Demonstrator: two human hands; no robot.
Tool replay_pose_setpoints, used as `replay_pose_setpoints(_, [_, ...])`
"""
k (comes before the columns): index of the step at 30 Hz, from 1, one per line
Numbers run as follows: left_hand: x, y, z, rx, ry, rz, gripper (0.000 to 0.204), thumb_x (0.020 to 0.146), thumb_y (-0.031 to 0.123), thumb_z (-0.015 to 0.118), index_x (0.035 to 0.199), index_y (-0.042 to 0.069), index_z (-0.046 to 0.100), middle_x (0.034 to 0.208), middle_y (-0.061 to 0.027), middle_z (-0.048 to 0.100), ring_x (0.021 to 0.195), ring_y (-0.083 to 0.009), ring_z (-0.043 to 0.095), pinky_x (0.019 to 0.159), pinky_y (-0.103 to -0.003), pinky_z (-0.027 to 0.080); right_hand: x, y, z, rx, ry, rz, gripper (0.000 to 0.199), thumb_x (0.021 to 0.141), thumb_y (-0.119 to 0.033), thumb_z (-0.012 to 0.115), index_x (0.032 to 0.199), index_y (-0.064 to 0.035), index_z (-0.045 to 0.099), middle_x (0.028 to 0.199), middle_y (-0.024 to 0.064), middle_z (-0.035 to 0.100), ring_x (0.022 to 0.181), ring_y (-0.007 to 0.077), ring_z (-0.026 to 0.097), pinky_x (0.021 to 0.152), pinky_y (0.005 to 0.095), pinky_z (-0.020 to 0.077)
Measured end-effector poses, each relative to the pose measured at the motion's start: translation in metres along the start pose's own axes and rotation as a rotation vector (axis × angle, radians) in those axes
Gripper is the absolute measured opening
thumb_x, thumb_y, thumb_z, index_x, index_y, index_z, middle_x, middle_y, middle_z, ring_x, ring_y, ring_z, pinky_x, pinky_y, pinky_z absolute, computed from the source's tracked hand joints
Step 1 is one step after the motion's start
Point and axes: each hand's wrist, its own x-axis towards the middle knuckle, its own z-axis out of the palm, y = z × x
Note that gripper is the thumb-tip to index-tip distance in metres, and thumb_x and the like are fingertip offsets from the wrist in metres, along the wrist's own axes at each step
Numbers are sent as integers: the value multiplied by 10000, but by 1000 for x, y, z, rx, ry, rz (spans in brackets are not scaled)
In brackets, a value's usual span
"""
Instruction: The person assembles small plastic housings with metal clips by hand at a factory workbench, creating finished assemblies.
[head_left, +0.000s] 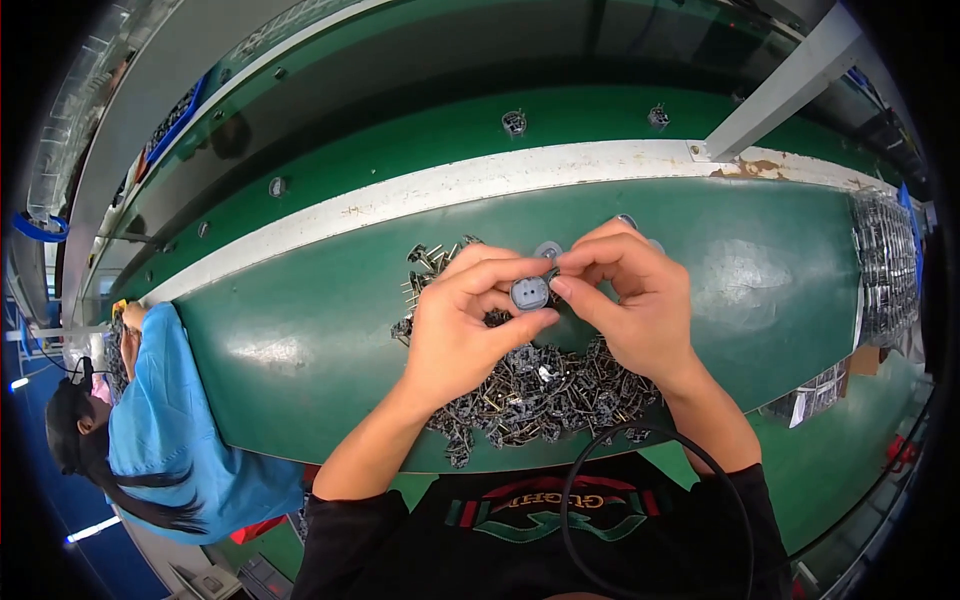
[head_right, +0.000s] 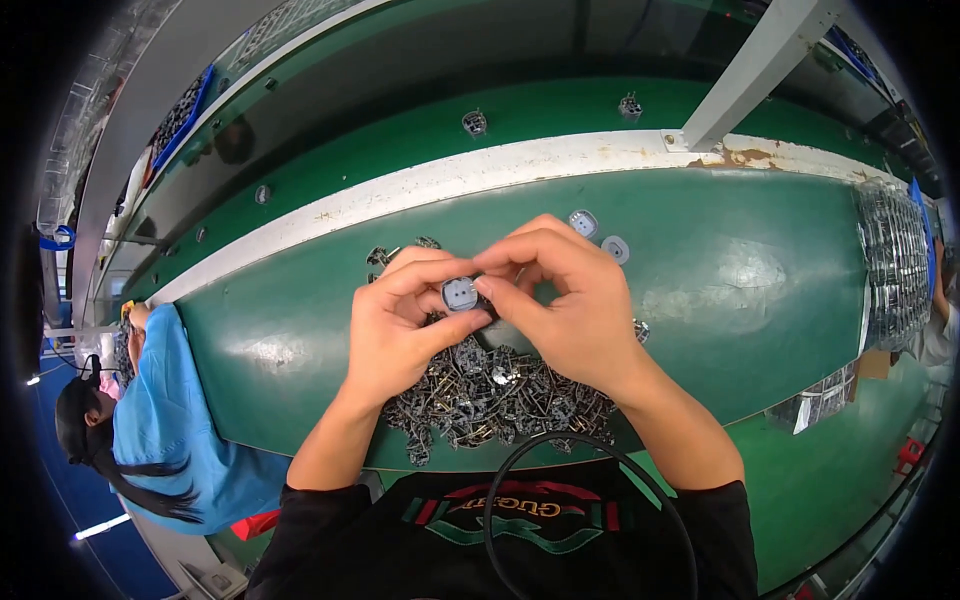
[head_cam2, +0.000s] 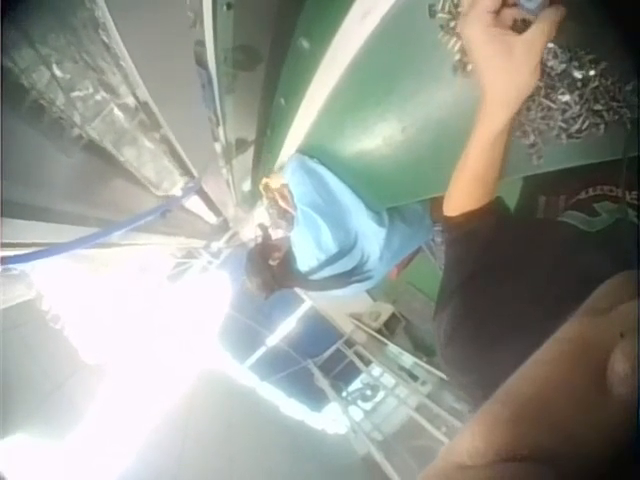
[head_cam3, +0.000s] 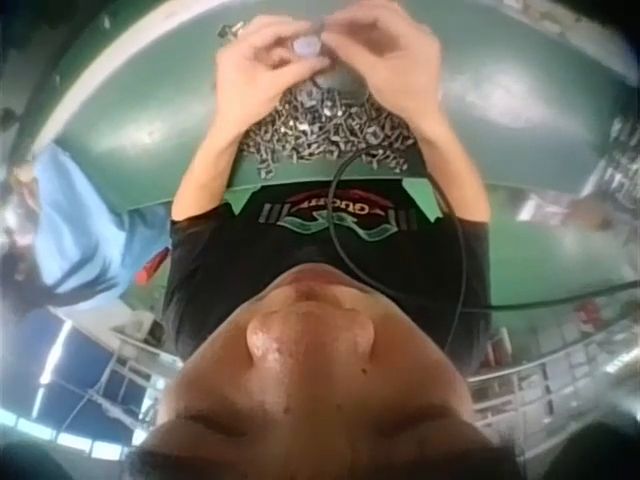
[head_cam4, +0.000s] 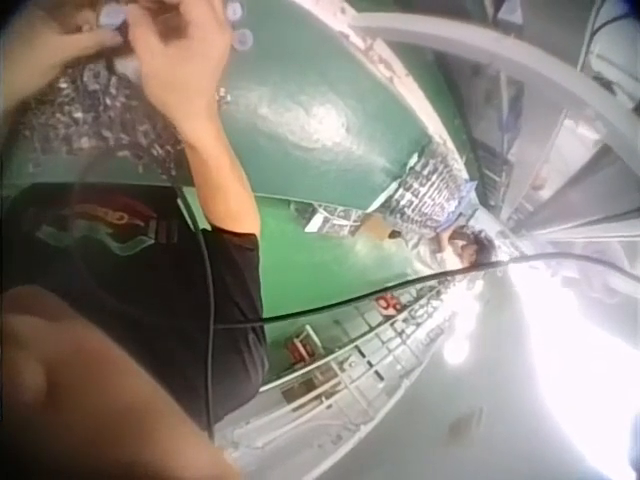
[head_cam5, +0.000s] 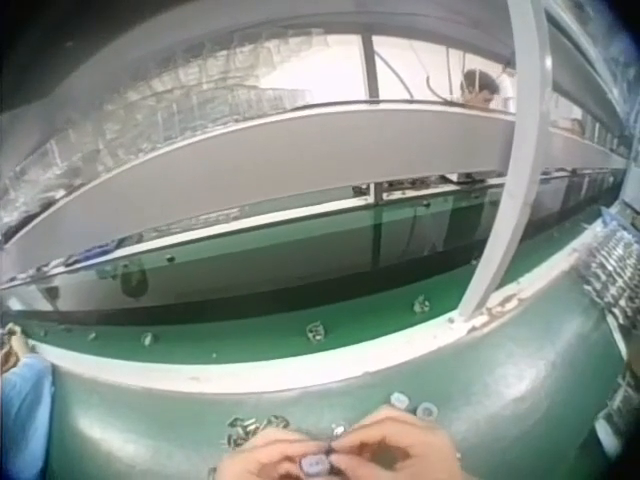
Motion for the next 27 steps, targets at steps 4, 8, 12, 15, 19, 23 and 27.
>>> replay_pose_setpoints(4, [-2, 3, -3, -293, -53, -117, 429, 834, -101, 712, 1250, -65, 616, 1184, -113, 603, 1007, -147, 649, 840, -242, 570, 3, -3, -1, 281, 39, 147, 268, 847, 88, 694, 1105, 28, 652, 998, 82, 645, 882, 129, 652, 727, 238, 524])
replay_pose_setpoints(8, [-4, 2, -2, -435, -44, -246, 431, 847, -115, 694, 1264, -50, 611, 1180, -145, 659, 995, -146, 666, 848, -250, 569, 1, 3, -5, 187, -4, 96, 288, 860, 95, 677, 1138, 24, 643, 1027, 89, 649, 930, 146, 661, 764, 248, 548])
replay_pose_setpoints(12, [-3, -3, -4, -381, 47, -262, 367, 896, -77, 653, 1260, -57, 609, 1182, -178, 672, 1005, -186, 686, 888, -286, 576, -1, 3, -5, 103, 62, 140, 308, 863, 95, 673, 1159, 16, 643, 1023, 85, 646, 939, 154, 672, 778, 255, 574])
replay_pose_setpoints(15, [4, 2, -10, -652, 119, -325, 305, 961, -1, 596, 1259, -63, 605, 1180, -197, 669, 1012, -224, 695, 915, -325, 583, 1, -3, 2, 102, 59, 118, 293, 862, 86, 678, 1145, 12, 655, 1017, 88, 648, 917, 154, 675, 758, 256, 582])
replay_pose_setpoints(19, [4, 0, -13, -684, 39, -291, 350, 997, 58, 559, 1336, -30, 555, 1284, -207, 620, 1151, -247, 640, 975, -367, 557, 2, -8, 4, -87, 41, 64, 201, 850, 56, 707, 1046, 13, 700, 993, 101, 656, 873, 157, 677, 738, 262, 588])
replay_pose_setpoints(23, [-1, 2, -6, -462, -102, -269, 387, 971, 16, 593, 1355, -7, 551, 1356, -156, 589, 1225, -200, 582, 1026, -340, 495, -1, -7, 6, -240, 66, -34, 156, 837, 32, 734, 991, 14, 717, 982, 108, 660, 852, 160, 681, 724, 266, 593])
replay_pose_setpoints(27, [-7, 2, -11, -321, -19, -229, 389, 905, -70, 641, 1288, -39, 580, 1309, -193, 609, 1135, -205, 635, 992, -333, 515, -6, -5, 11, -16, 159, 35, 173, 829, 14, 753, 996, 17, 708, 975, 107, 659, 816, 154, 681, 685, 268, 594])
